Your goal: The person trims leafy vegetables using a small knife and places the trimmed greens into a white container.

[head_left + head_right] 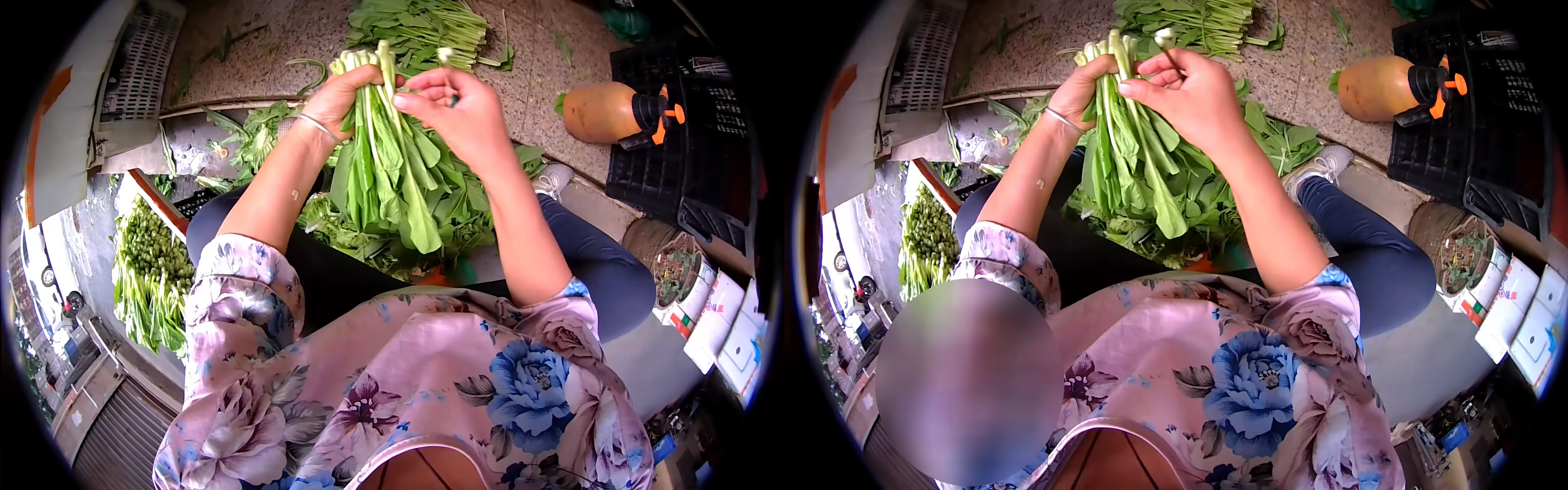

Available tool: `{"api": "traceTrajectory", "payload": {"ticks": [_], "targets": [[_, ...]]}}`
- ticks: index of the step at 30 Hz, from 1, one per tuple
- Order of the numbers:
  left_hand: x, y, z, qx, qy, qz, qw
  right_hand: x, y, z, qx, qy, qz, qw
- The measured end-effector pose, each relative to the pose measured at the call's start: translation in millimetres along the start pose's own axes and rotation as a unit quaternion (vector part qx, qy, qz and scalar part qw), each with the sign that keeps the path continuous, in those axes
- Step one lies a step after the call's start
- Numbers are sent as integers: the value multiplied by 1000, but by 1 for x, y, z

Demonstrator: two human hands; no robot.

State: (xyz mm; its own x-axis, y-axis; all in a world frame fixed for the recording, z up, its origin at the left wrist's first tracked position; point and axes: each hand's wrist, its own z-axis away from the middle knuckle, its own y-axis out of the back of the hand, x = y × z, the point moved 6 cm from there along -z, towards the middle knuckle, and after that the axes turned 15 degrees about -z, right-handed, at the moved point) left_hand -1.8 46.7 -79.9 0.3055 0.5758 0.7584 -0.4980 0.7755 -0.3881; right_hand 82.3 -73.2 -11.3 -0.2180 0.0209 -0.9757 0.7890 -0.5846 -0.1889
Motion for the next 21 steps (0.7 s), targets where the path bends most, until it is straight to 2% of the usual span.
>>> {"api": "traceTrajectory", "payload": {"ticks": [2,3,6,9,11,12,13,14,15,16,18,19,20,21], "targets": [[-5,3,-6,46,-2,-29,999,21,-6,-12,8,-8,54,999],[-5,5,-5,67,28,-74,995,36,-4,-19,30,-28,-58,997],[3,-4,2,19,3,7,1000,39,3,-19,75,-86,-86,990],[1,-7,-1,-18,14,11,1000,40,2,-20,41,-88,-97,991],[18,-30,19,-95,-8,23,995,43,9,-17,35,-109,-92,989],[10,-28,10,-88,-5,54,995,43,6,-20,28,-128,-97,986],[21,-31,23,-41,-38,-59,997,36,6,-16,25,-137,-110,984],[15,-24,23,-4,-6,-106,994,44,11,-15,43,-155,-124,979],[13,-17,17,-6,-41,-129,991,35,1,-10,86,-146,-96,981],[15,-11,24,87,-24,-158,983,25,-8,-5,130,-138,-69,980],[22,-10,17,138,-80,-105,981,38,3,-11,55,-148,-12,987],[29,-5,42,52,-26,54,997,40,-19,-20,14,-125,-40,991],[24,-14,24,83,-58,-16,995,44,4,-14,65,-118,-32,990],[39,5,40,147,-117,-85,979,32,-21,-9,74,-96,-25,992]]}}
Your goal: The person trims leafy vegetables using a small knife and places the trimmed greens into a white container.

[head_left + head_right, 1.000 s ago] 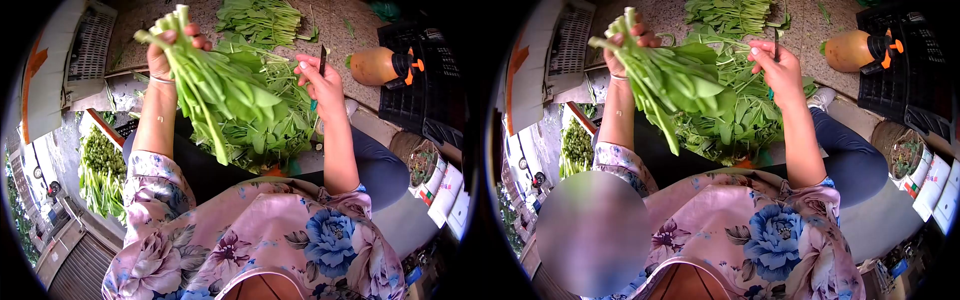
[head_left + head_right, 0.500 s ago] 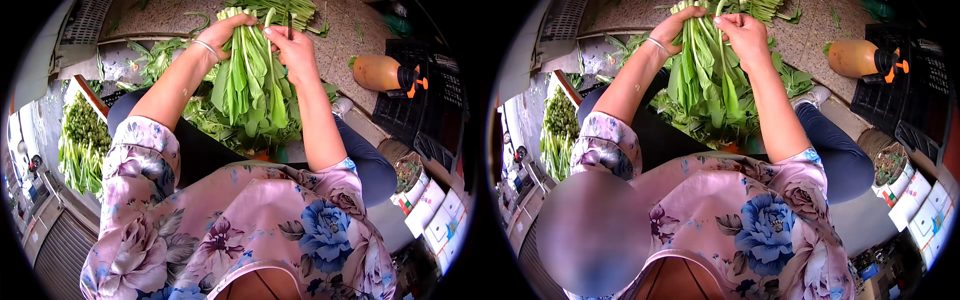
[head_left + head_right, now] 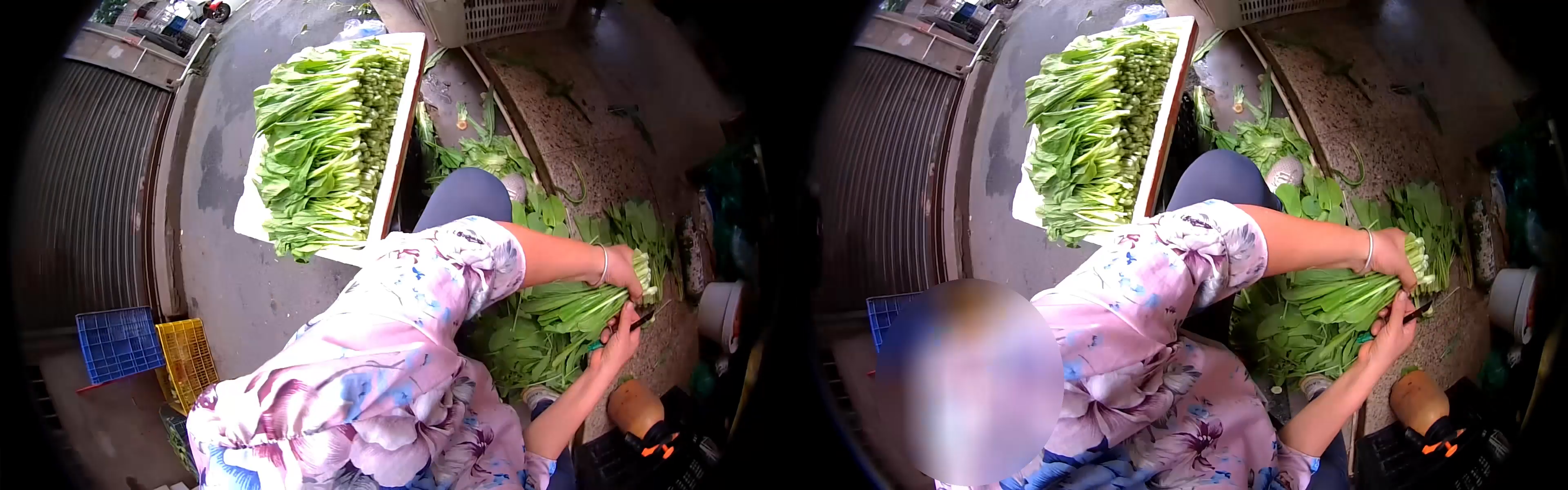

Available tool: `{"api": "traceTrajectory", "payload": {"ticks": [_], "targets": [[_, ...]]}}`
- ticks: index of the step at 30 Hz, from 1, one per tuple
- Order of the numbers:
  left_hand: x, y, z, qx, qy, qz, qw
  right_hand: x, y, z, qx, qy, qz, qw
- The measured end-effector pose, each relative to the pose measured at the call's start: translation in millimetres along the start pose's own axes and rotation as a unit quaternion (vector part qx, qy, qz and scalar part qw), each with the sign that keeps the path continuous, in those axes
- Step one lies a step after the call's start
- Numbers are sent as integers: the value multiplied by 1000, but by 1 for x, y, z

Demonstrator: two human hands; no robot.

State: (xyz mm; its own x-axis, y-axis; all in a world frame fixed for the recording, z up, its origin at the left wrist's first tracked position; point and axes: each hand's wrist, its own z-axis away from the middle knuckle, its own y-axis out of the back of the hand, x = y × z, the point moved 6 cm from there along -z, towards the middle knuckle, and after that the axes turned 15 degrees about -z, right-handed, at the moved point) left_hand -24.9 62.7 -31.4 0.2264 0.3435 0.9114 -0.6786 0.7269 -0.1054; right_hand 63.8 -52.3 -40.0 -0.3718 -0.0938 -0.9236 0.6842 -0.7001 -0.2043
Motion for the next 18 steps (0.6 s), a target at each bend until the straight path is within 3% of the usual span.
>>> {"api": "traceTrajectory", "payload": {"ticks": [4,6,10,12,14,15,16,17,18], "targets": [[28,-2,1,30,-78,47,995,-21,12,9,1,46,-83,995],[62,28,11,180,-223,60,956,-29,23,9,25,37,-79,996],[130,112,94,225,-315,166,907,-34,27,8,6,46,-18,999],[150,158,138,250,-331,140,899,-29,28,1,-7,51,-16,999],[170,200,194,266,-329,-3,906,-25,24,-3,-9,47,5,999],[171,222,220,279,-247,-53,926,-22,21,-5,-5,46,15,999],[179,235,257,325,-204,-162,909,-19,16,-7,-6,47,16,999],[174,273,275,98,-138,-402,900,-16,10,-6,-25,44,17,999],[181,262,310,137,-134,-516,835,-15,4,-5,-45,41,15,998]]}}
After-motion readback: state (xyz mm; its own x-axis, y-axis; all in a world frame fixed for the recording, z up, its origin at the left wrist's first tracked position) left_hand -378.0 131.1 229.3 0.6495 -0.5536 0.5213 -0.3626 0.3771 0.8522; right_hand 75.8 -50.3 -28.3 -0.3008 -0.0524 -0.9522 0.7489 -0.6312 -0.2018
